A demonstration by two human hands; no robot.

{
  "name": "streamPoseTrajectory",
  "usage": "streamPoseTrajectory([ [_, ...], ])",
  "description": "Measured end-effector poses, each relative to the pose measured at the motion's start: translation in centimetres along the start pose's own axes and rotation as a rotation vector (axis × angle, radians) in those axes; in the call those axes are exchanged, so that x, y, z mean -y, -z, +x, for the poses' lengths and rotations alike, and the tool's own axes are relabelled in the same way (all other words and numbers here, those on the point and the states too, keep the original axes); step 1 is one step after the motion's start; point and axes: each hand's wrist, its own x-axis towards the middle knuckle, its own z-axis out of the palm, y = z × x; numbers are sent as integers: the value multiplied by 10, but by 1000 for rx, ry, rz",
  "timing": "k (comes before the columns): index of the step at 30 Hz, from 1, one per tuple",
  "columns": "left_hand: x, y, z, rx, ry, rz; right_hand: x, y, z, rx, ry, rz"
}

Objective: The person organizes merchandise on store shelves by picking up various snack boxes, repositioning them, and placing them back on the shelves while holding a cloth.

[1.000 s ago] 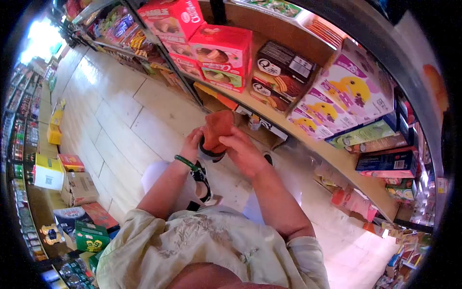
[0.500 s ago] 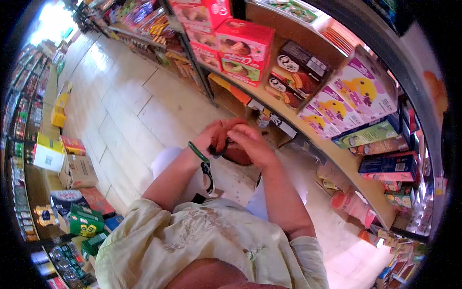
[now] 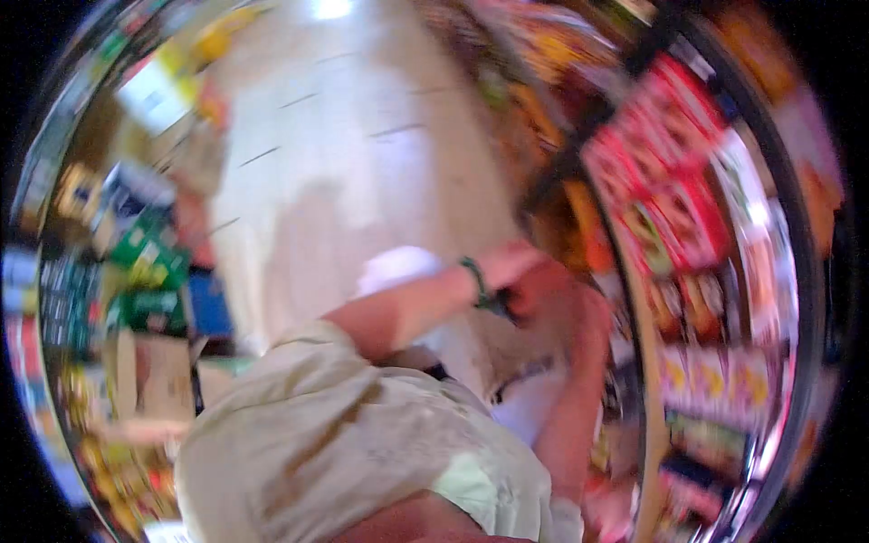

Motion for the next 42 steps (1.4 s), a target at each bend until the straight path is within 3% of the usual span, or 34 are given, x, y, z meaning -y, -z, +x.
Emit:
streamPoseTrajectory([
  [1,11,-1,11,-74,0,-22,10,-3,-6,-72,-57,126],
  [3,-13,9,-2,-74,-360,587,-4,-1,17,4,-56,209],
  [4,-10,11,3,-153,-140,169,-2,1,17,16,-89,263],
  [8,-28,25,-17,-258,-35,-184,-6,3,31,53,-107,136],
  [9,-29,31,-23,-204,-193,-167,-5,2,33,75,-175,171],
  [12,-51,57,-37,-223,-680,278,-3,2,43,115,-253,205],
  [14,-78,63,-74,-186,-23,-755,-8,3,49,129,-270,211],
  [16,-80,83,-84,-310,-94,-723,-10,3,51,100,-281,150],
  [21,-66,102,-106,-126,-492,-1075,14,-19,8,219,-158,174],
  [24,-68,101,-101,-84,-341,-1052,55,-52,-37,369,-91,150],
  [26,-60,99,-89,-168,-287,-970,89,-81,-67,450,-60,110],
  [32,-70,78,-106,-148,-281,-837,195,-170,-173,1128,646,-564],
  [34,-74,76,-114,-326,-307,-613,223,-201,-214,1441,747,-576],
  [35,-72,76,-113,-332,-304,-576,224,-221,-220,1650,926,-610],
  [37,-62,88,-105,-338,-369,-488,237,-250,-252,1832,1022,-626],
  [39,-65,88,-107,-345,-443,-462,239,-270,-281,1805,934,-616],
  [41,-60,94,-101,-321,-453,-466,220,-285,-285,1710,1297,-264],
  [42,-59,95,-103,-303,-459,-474,220,-289,-288,1710,1287,-266],
])
